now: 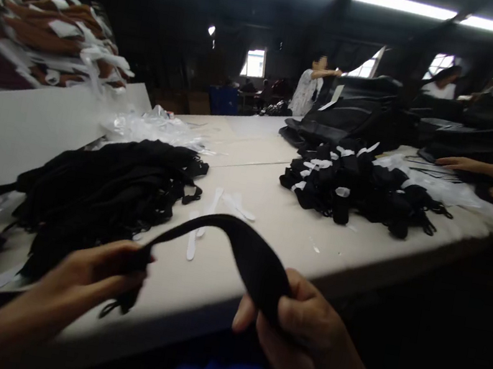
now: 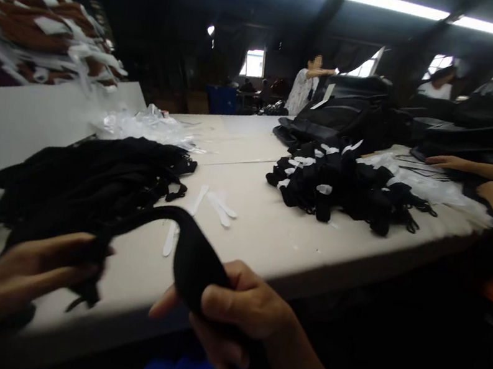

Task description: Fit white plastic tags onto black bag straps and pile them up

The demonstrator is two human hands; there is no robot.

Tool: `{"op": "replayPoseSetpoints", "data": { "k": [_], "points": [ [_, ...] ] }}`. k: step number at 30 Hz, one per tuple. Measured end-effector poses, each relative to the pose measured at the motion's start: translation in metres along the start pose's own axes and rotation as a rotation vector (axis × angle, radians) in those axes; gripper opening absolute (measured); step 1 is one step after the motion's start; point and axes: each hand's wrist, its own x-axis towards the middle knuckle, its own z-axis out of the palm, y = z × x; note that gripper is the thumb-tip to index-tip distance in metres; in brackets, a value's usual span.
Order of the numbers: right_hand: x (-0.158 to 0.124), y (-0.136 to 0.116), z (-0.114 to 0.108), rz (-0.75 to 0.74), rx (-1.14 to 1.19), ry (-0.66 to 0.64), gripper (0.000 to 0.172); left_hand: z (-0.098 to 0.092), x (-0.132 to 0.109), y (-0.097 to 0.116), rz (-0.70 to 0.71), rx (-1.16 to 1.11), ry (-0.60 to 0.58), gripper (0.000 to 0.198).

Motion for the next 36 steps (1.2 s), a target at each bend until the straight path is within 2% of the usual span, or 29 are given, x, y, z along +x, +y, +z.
{"op": "replayPoseSetpoints", "data": {
  "k": [2, 3, 4, 6, 9, 14, 19, 23, 27, 30, 32, 34, 36],
  "points": [
    [0.006, -0.007, -0.009, -0.027, 0.077, 0.046, 0.049, 0.026, -0.01, -0.011, -0.02, -0.115, -0.441, 0.042],
    [0.011, -0.008, -0.016, -0.032, 0.089, 0.081, 0.047, 0.042, -0.013, -0.014, -0.016, -0.202, -0.62, 0.047],
    [0.016, -0.008, -0.023, -0.023, 0.088, 0.118, 0.046, 0.058, -0.014, -0.015, -0.014, -0.292, -0.725, 0.05],
    [0.025, -0.005, -0.04, 0.013, 0.089, 0.181, 0.046, 0.084, -0.013, -0.015, -0.038, -0.45, -0.801, 0.054],
    [0.035, 0.003, -0.064, 0.047, 0.124, 0.287, 0.044, 0.099, -0.011, -0.01, -0.087, -0.581, -0.776, 0.044],
    [0.036, 0.023, -0.089, 0.007, 0.113, 0.415, 0.038, 0.082, -0.004, -0.015, -0.14, -0.568, -0.64, 0.036],
    [0.034, 0.044, -0.095, -0.01, 0.202, 0.442, 0.035, 0.072, -0.004, -0.031, -0.205, -0.538, -0.593, 0.031],
    [0.035, 0.054, -0.093, -0.054, 0.259, 0.448, 0.035, 0.069, -0.009, -0.031, -0.268, -0.702, -0.667, 0.025],
    [0.03, 0.065, -0.09, -0.111, 0.115, 0.412, 0.044, 0.066, -0.009, -0.017, -0.181, -0.861, -0.622, 0.016],
    [0.022, 0.07, -0.09, -0.085, 0.008, 0.351, 0.055, 0.063, -0.007, -0.008, -0.054, -0.866, -0.587, 0.024],
    [0.017, 0.07, -0.089, -0.006, -0.033, 0.31, 0.059, 0.06, -0.007, -0.003, 0.0, -0.809, -0.578, 0.031],
    [0.013, 0.068, -0.086, 0.122, -0.131, 0.273, 0.048, 0.054, -0.009, 0.002, 0.001, -0.696, -0.564, 0.033],
    [0.009, 0.066, -0.08, 0.218, -0.38, 0.287, 0.028, 0.047, -0.015, 0.008, -0.019, -0.528, -0.554, 0.032]
  ]
}}
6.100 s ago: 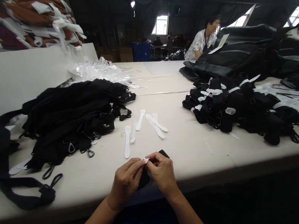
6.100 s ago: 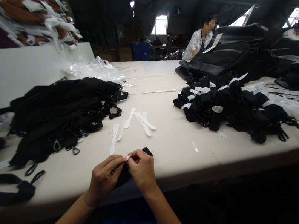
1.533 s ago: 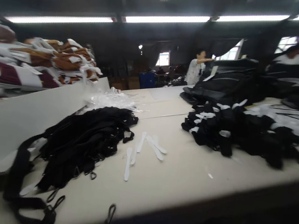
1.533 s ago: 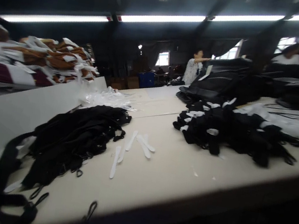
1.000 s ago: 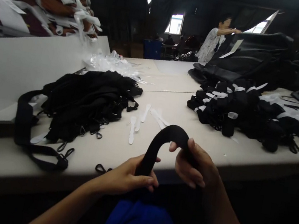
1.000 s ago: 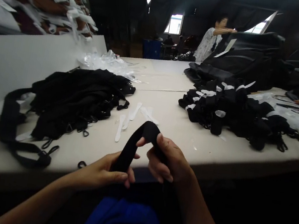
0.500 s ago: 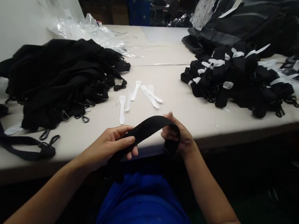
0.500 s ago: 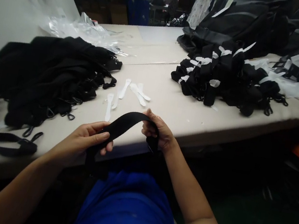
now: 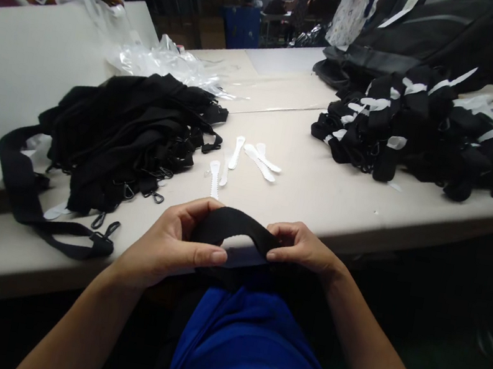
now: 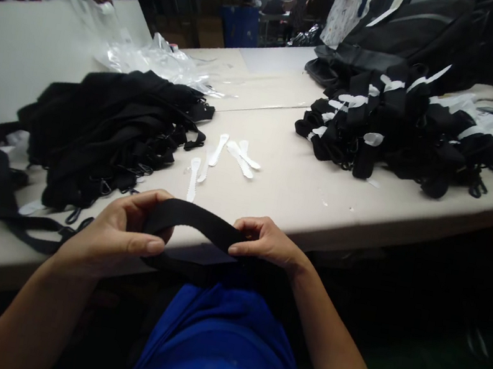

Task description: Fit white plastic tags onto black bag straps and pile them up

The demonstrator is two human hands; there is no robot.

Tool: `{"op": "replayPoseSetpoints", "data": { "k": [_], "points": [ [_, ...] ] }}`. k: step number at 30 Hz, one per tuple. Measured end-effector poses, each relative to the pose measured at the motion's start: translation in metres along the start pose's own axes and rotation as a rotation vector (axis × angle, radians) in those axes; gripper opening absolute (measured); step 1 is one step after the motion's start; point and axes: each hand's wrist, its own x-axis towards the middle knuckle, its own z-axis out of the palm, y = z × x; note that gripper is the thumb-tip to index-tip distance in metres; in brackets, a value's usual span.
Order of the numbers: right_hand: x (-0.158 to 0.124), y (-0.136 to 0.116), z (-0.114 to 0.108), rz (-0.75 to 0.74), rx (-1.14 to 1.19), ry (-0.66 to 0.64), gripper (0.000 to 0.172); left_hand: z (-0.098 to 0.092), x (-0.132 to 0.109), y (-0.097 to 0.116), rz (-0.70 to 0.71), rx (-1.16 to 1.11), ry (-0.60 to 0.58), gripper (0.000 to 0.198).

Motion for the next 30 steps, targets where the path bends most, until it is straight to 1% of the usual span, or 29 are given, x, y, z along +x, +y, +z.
{"op": "replayPoseSetpoints", "data": {
  "k": [1, 2, 3, 4, 5, 7, 8, 9, 10, 11, 12, 13, 14, 15, 16, 17, 18, 19, 20, 21, 22, 23, 24, 25, 26, 27, 28, 29, 30],
  "points": [
    [-0.003, -0.001, 0.003, -0.007, -0.178, 0.066, 0.02, 0.001, -0.004, 0.003, -0.022, 0.099, 0.006, 0.026],
    [-0.005, -0.001, 0.007, -0.045, -0.366, 0.168, 0.015, 0.003, -0.007, 0.004, -0.025, 0.212, 0.013, 0.019],
    [-0.008, -0.001, 0.011, -0.104, -0.543, 0.294, 0.011, 0.004, -0.01, 0.004, 0.003, 0.343, 0.031, 0.014],
    [-0.01, 0.0, 0.016, -0.177, -0.684, 0.432, 0.008, 0.006, -0.012, 0.001, 0.063, 0.491, 0.068, 0.016],
    [-0.013, 0.0, 0.021, -0.251, -0.779, 0.56, 0.008, 0.007, -0.013, -0.004, 0.16, 0.647, 0.134, 0.021],
    [-0.017, 0.002, 0.03, -0.377, -0.826, 0.742, 0.01, 0.007, -0.012, -0.019, 0.418, 0.947, 0.354, 0.029],
    [-0.019, 0.002, 0.033, -0.423, -0.798, 0.8, 0.011, 0.007, -0.01, -0.027, 0.544, 1.068, 0.474, 0.031],
    [-0.02, 0.002, 0.036, -0.448, -0.734, 0.839, 0.012, 0.006, -0.007, -0.035, 0.64, 1.146, 0.58, 0.033],
    [-0.02, 0.001, 0.039, -0.45, -0.629, 0.863, 0.013, 0.006, -0.004, -0.042, 0.684, 1.171, 0.647, 0.035],
    [-0.02, 0.0, 0.04, -0.43, -0.489, 0.869, 0.015, 0.007, -0.002, -0.046, 0.669, 1.146, 0.661, 0.036],
    [-0.018, -0.003, 0.04, -0.397, -0.33, 0.858, 0.017, 0.009, 0.001, -0.048, 0.594, 1.078, 0.617, 0.036],
    [-0.017, -0.006, 0.04, -0.362, -0.173, 0.834, 0.018, 0.012, 0.002, -0.047, 0.472, 0.978, 0.511, 0.035],
    [-0.015, -0.009, 0.038, -0.334, -0.042, 0.806, 0.018, 0.016, 0.003, -0.045, 0.326, 0.863, 0.354, 0.034],
    [-0.013, -0.013, 0.037, -0.32, 0.048, 0.786, 0.016, 0.021, 0.004, -0.041, 0.183, 0.748, 0.168, 0.034],
    [-0.012, -0.018, 0.035, -0.319, 0.09, 0.783, 0.015, 0.026, 0.003, -0.038, 0.07, 0.654, -0.018, 0.034],
    [-0.013, -0.023, 0.033, -0.329, 0.092, 0.796, 0.013, 0.031, 0.003, -0.034, 0.0, 0.59, -0.177, 0.033],
    [-0.014, -0.029, 0.032, -0.352, 0.06, 0.827, 0.013, 0.036, 0.003, -0.032, -0.038, 0.553, -0.298, 0.03],
    [-0.016, -0.035, 0.032, -0.39, -0.006, 0.877, 0.014, 0.039, 0.003, -0.031, -0.046, 0.549, -0.373, 0.026],
    [-0.02, -0.04, 0.033, -0.452, -0.108, 0.943, 0.015, 0.041, 0.005, -0.031, -0.023, 0.579, -0.387, 0.025],
    [-0.024, -0.045, 0.035, -0.539, -0.24, 1.02, 0.016, 0.042, 0.007, -0.031, 0.031, 0.63, -0.335, 0.028],
    [-0.028, -0.049, 0.038, -0.645, -0.386, 1.097, 0.017, 0.042, 0.009, -0.031, 0.126, 0.688, -0.218, 0.033],
    [-0.032, -0.053, 0.041, -0.75, -0.524, 1.158, 0.018, 0.041, 0.013, -0.03, 0.252, 0.735, -0.04, 0.038],
    [-0.036, -0.054, 0.046, -0.829, -0.63, 1.185, 0.022, 0.04, 0.016, -0.028, 0.39, 0.751, 0.179, 0.041],
    [-0.037, -0.055, 0.05, -0.866, -0.692, 1.168, 0.029, 0.038, 0.019, -0.022, 0.513, 0.707, 0.395, 0.041],
    [-0.037, -0.054, 0.055, -0.86, -0.712, 1.109, 0.034, 0.037, 0.022, -0.015, 0.595, 0.591, 0.564, 0.039],
    [-0.034, -0.052, 0.059, -0.813, -0.695, 1.008, 0.037, 0.035, 0.025, -0.006, 0.627, 0.419, 0.658, 0.035],
    [-0.029, -0.05, 0.062, -0.743, -0.653, 0.88, 0.037, 0.035, 0.027, 0.004, 0.619, 0.221, 0.682, 0.03],
    [-0.023, -0.047, 0.065, -0.664, -0.592, 0.749, 0.034, 0.034, 0.029, 0.014, 0.596, 0.028, 0.658, 0.027],
    [-0.016, -0.043, 0.066, -0.591, -0.52, 0.633, 0.028, 0.034, 0.03, 0.023, 0.578, -0.133, 0.608, 0.024]
  ]
}}
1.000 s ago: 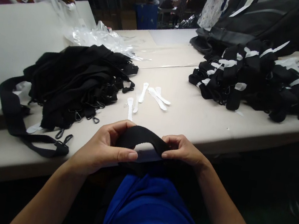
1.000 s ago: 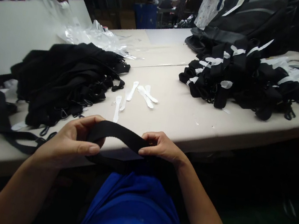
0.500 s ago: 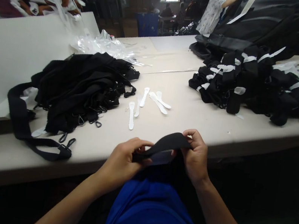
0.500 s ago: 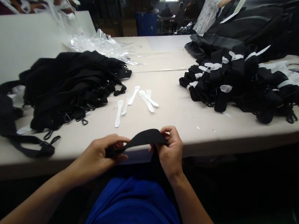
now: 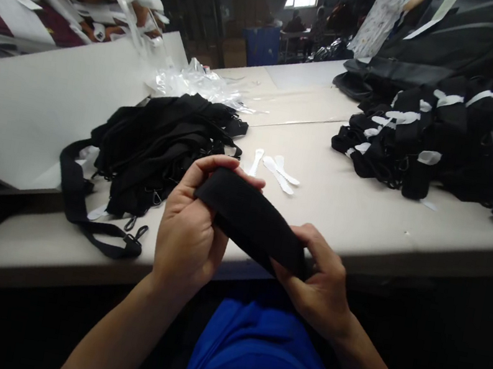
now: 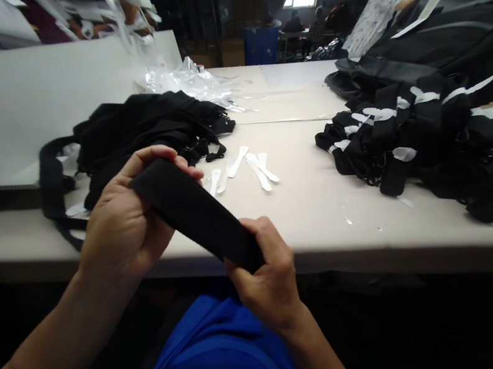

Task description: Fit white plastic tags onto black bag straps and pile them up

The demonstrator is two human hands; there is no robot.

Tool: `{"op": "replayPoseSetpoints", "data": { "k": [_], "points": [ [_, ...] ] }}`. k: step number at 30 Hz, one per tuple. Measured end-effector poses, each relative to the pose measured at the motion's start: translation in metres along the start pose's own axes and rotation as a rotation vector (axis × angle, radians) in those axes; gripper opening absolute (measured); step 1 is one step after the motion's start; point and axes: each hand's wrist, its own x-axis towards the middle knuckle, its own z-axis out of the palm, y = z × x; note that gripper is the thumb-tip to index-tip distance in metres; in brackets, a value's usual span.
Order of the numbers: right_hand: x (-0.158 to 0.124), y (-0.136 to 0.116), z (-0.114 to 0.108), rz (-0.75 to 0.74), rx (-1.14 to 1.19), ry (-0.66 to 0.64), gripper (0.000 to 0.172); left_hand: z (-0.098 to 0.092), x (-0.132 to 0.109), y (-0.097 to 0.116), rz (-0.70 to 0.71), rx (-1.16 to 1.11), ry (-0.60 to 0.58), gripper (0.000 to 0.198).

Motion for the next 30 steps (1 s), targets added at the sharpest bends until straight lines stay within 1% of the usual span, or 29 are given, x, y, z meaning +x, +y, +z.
{"op": "replayPoseSetpoints", "data": {
  "k": [1, 2, 3, 7, 9, 11, 13, 15, 17, 19, 20, 21, 23, 25, 27, 30],
  "points": [
    [0.002, 0.005, 0.006, 0.068, 0.087, -0.09, 0.021, 0.002, 0.004, 0.005, -0.047, -0.11, -0.013, 0.023],
    [0.004, 0.01, 0.011, 0.135, 0.182, -0.163, 0.018, 0.004, 0.006, 0.009, -0.074, -0.174, -0.026, 0.023],
    [0.006, 0.016, 0.015, 0.198, 0.29, -0.222, 0.021, 0.005, 0.007, 0.011, -0.088, -0.204, -0.035, 0.022],
    [0.0, 0.037, 0.018, 0.416, 0.777, -0.409, 0.044, 0.005, 0.001, 0.008, -0.106, -0.194, -0.04, 0.02],
    [-0.008, 0.046, 0.015, 0.482, 0.936, -0.453, 0.049, 0.001, -0.002, 0.003, -0.102, -0.162, -0.018, 0.019],
    [-0.016, 0.051, 0.011, 0.505, 0.953, -0.497, 0.043, -0.004, -0.001, -0.003, -0.097, -0.134, 0.014, 0.018],
    [-0.021, 0.052, 0.008, 0.488, 0.857, -0.508, 0.028, -0.01, 0.001, -0.008, -0.097, -0.122, 0.045, 0.017],
    [-0.02, 0.047, 0.006, 0.436, 0.733, -0.467, 0.017, -0.014, 0.001, -0.013, -0.114, -0.113, 0.061, 0.013],
    [-0.014, 0.039, 0.006, 0.359, 0.65, -0.377, 0.012, -0.014, -0.002, -0.015, -0.133, -0.09, 0.063, 0.014],
    [-0.005, 0.031, 0.011, 0.285, 0.609, -0.322, 0.008, -0.01, -0.008, -0.013, -0.157, -0.047, 0.021, 0.017],
    [0.0, 0.028, 0.014, 0.259, 0.61, -0.327, 0.008, -0.007, -0.011, -0.011, -0.169, -0.029, -0.014, 0.017],
    [0.004, 0.027, 0.018, 0.248, 0.628, -0.357, 0.008, -0.004, -0.014, -0.009, -0.179, -0.018, -0.05, 0.015],
    [0.009, 0.027, 0.026, 0.289, 0.683, -0.471, 0.013, 0.0, -0.017, -0.004, -0.173, -0.017, -0.1, 0.011],
    [0.008, 0.031, 0.032, 0.374, 0.721, -0.59, 0.023, -0.001, -0.012, -0.002, -0.111, -0.034, -0.098, 0.011],
    [0.004, 0.036, 0.035, 0.458, 0.745, -0.684, 0.033, -0.009, 0.001, -0.003, -0.024, -0.046, -0.059, 0.013],
    [-0.005, 0.044, 0.035, 0.577, 0.85, -0.757, 0.035, -0.03, 0.027, -0.015, 0.074, -0.035, 0.027, 0.008]
  ]
}}
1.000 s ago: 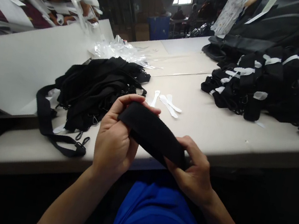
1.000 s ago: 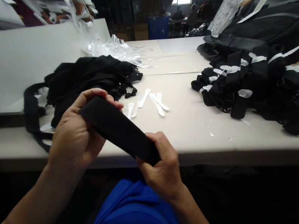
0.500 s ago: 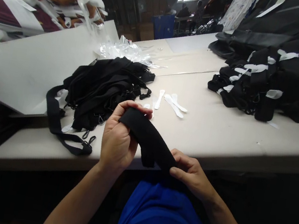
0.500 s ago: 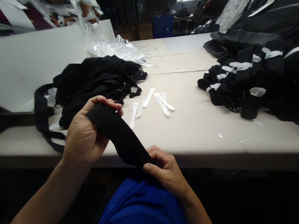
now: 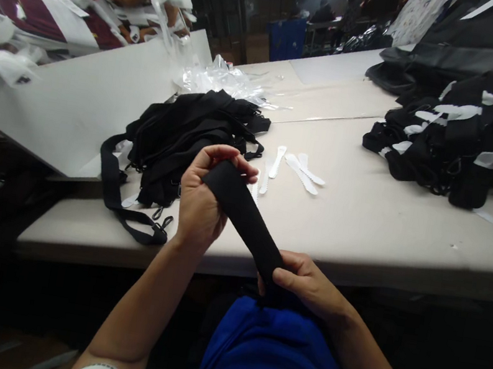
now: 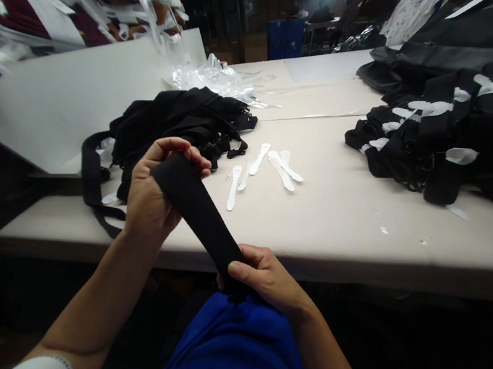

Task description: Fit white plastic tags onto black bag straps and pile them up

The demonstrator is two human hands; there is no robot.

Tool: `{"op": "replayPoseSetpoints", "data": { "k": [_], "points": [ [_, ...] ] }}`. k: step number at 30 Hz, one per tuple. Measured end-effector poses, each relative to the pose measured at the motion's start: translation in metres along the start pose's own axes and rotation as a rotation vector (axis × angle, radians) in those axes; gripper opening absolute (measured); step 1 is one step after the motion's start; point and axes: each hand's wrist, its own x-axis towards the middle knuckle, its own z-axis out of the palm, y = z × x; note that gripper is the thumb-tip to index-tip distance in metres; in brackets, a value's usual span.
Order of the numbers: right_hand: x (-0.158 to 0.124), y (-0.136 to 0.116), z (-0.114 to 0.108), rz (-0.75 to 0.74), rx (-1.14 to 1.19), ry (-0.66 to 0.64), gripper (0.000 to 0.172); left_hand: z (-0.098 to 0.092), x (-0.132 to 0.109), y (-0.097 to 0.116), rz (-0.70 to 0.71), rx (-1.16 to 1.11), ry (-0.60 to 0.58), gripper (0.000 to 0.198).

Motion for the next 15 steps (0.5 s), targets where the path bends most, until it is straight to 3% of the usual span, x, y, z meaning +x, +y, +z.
{"op": "replayPoseSetpoints", "data": {
  "k": [4, 7, 11, 13, 15],
  "points": [
    [-0.002, 0.01, -0.005, 0.057, 0.197, -0.032, 0.038, -0.033, 0.023, -0.023, 0.062, 0.14, 0.043, 0.01],
    [-0.002, 0.015, -0.009, 0.065, 0.179, -0.078, 0.041, -0.055, 0.026, -0.032, 0.11, 0.459, 0.041, 0.012],
    [-0.005, 0.023, -0.013, 0.143, 0.168, -0.061, 0.039, -0.077, 0.025, -0.028, 0.3, 0.825, 0.044, 0.005],
    [-0.006, 0.03, -0.014, 0.199, 0.212, 0.023, 0.038, -0.082, 0.025, -0.025, 0.282, 0.824, 0.014, 0.011],
    [-0.006, 0.035, -0.014, 0.227, 0.24, 0.14, 0.038, -0.083, 0.025, -0.024, 0.134, 0.719, 0.033, 0.012]
  ]
}}
